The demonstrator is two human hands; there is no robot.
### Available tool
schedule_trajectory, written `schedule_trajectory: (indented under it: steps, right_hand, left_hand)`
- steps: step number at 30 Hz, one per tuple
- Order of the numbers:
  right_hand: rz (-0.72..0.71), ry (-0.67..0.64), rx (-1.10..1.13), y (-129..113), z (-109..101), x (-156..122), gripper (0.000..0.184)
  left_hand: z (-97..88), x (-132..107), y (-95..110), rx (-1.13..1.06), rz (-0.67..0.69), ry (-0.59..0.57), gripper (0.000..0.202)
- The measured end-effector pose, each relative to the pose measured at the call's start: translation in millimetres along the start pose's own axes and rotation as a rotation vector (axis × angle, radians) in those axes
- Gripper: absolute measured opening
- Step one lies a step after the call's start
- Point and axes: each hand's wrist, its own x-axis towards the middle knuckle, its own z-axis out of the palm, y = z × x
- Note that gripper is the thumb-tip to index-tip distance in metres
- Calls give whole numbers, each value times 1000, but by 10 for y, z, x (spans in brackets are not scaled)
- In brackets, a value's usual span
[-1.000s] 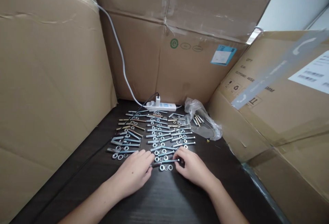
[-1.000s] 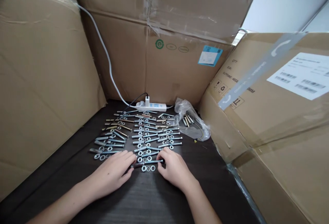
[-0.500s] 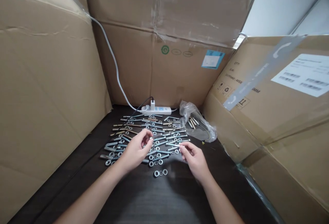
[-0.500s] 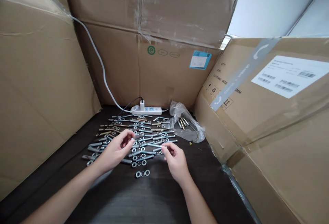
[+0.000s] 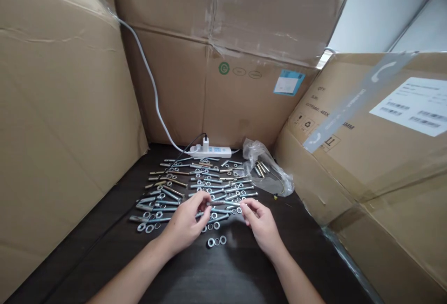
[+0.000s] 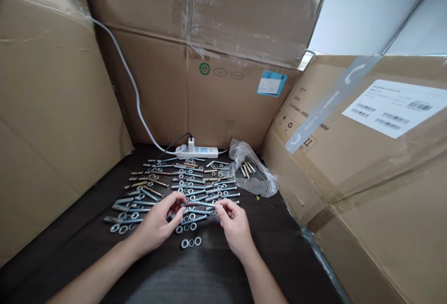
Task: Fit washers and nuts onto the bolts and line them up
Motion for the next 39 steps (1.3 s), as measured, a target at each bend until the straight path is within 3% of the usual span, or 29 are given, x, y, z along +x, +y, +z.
schedule_trajectory:
  steps: [9, 14, 19, 27, 33, 36, 39]
  right_hand:
    - [152, 7, 275, 85, 103, -5, 38]
    - [138, 89, 279, 106, 261, -48, 44]
    - [77, -80, 227, 14, 444, -196, 46]
    - [187, -134, 337, 26, 412, -196, 40]
    - [179, -168, 339, 54, 392, -205, 37]
    - [49, -143, 117, 34, 315, -209, 31]
    - [-69, -158, -198, -25, 216, -207, 22]
  left_hand:
    - [51, -37, 54, -31, -5, -64, 12]
    - [80, -62, 116, -57, 8, -76, 12]
    - [103, -72, 165, -127, 37, -152, 14]
    - [95, -78, 176, -154, 66, -198, 15]
    - [51, -52, 153, -151, 25, -110, 15]
    - [-48, -19, 148, -230, 4, 35, 13]
    - [-154, 37, 141, -465, -117, 209, 15]
